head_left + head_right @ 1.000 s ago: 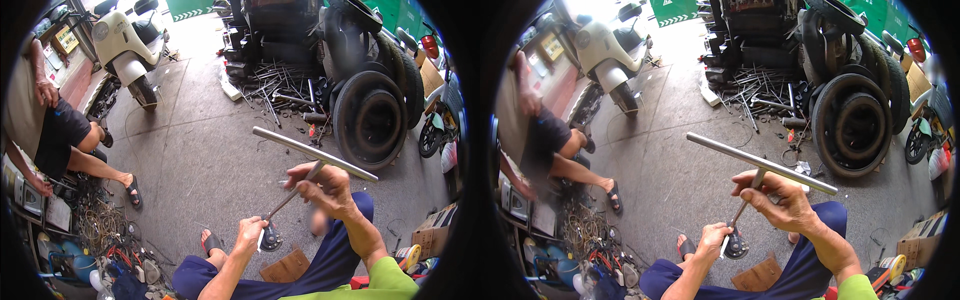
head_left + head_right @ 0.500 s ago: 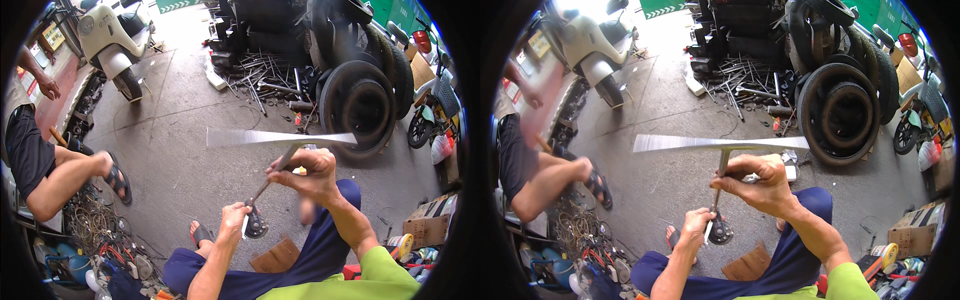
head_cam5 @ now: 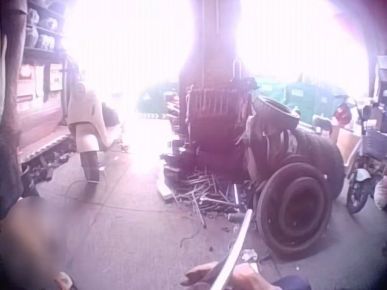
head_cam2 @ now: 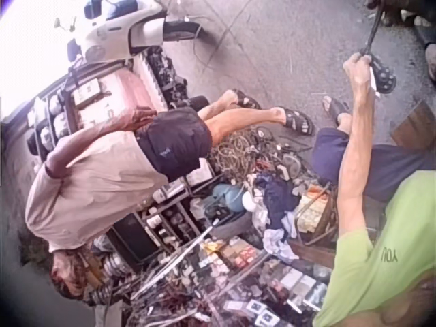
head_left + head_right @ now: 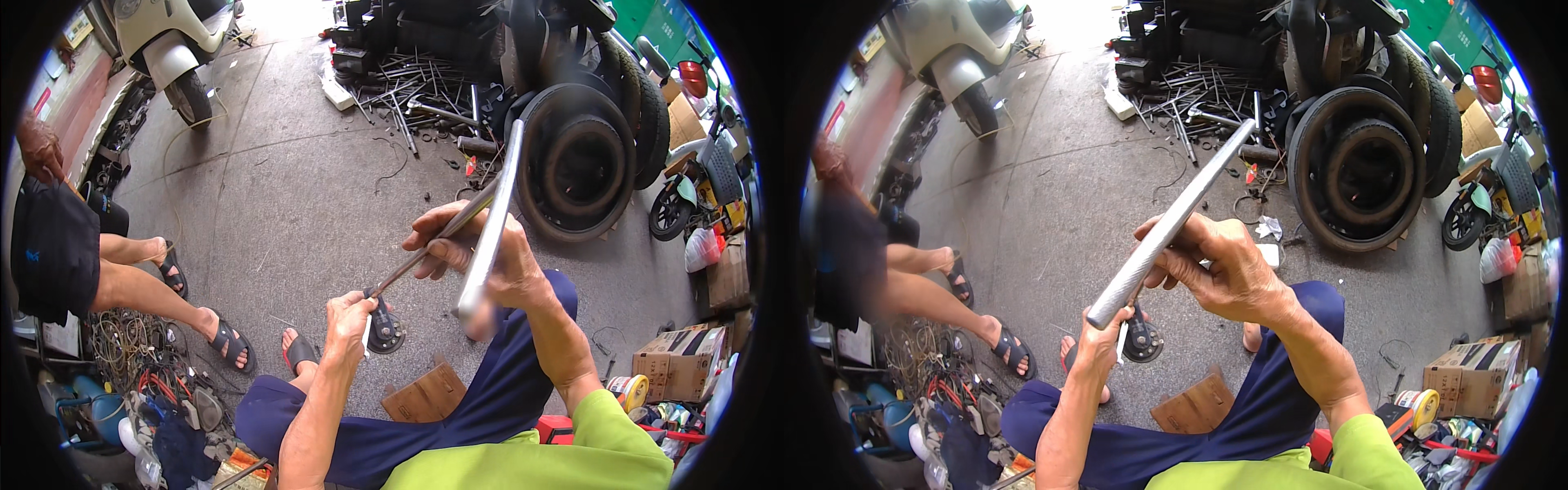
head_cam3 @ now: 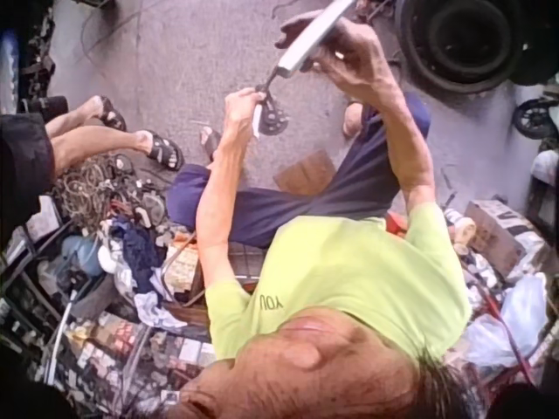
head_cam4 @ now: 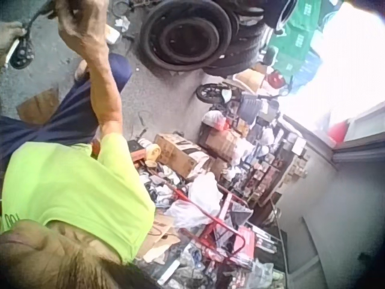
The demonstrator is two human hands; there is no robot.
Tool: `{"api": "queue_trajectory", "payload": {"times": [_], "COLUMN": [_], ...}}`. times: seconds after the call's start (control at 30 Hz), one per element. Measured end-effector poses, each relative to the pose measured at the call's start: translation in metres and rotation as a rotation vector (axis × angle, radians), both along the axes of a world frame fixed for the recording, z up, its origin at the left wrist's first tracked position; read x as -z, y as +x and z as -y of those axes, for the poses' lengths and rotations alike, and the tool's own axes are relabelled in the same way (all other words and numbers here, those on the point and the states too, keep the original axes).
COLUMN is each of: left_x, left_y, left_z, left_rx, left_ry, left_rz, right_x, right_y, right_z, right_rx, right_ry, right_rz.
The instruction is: The person sits on the floor and assembles a T-handle tool by inserting a metal rod into a black circular base. They repeatedly insert and remove the rod to check the fit while another person works on a scooter tire in the background.
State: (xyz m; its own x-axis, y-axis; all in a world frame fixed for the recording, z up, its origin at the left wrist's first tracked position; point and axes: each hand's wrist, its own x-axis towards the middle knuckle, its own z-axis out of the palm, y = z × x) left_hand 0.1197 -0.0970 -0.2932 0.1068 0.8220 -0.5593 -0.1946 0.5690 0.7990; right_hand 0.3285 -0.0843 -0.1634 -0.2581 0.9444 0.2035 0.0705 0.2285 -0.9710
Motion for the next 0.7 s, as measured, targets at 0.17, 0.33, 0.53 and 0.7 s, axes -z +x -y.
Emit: {"api": "queue_trajectory", "payload": {"times": [0.17, 0.33, 0.53, 0.7], "left_x": [-0.004, 0.005, 0.006, 0.01], "left_y": [-0.001, 0.003, 0.0, -0.001], "left_z": [-0.008, -0.007, -0.007, -0.009], "left_rx": [0.069, 0.111, 0.073, 0.085], "left_ry": [-0.056, -0.008, -0.024, -0.015], "left_rz": [-0.031, -0.007, 0.0, -0.047], "right_x": [0.005, 0.005, 0.006, 0.0], "right_y": [-0.006, -0.006, 0.0, 0.003], "right_z": [-0.001, -0.003, -0.005, -0.003], "right_rx": [0.142, 0.312, 0.13, 0.023], "right_ry": [0.266, 0.412, 0.301, 0.149], "right_rz": [0.114, 0.188, 0.138, 0.149]}}
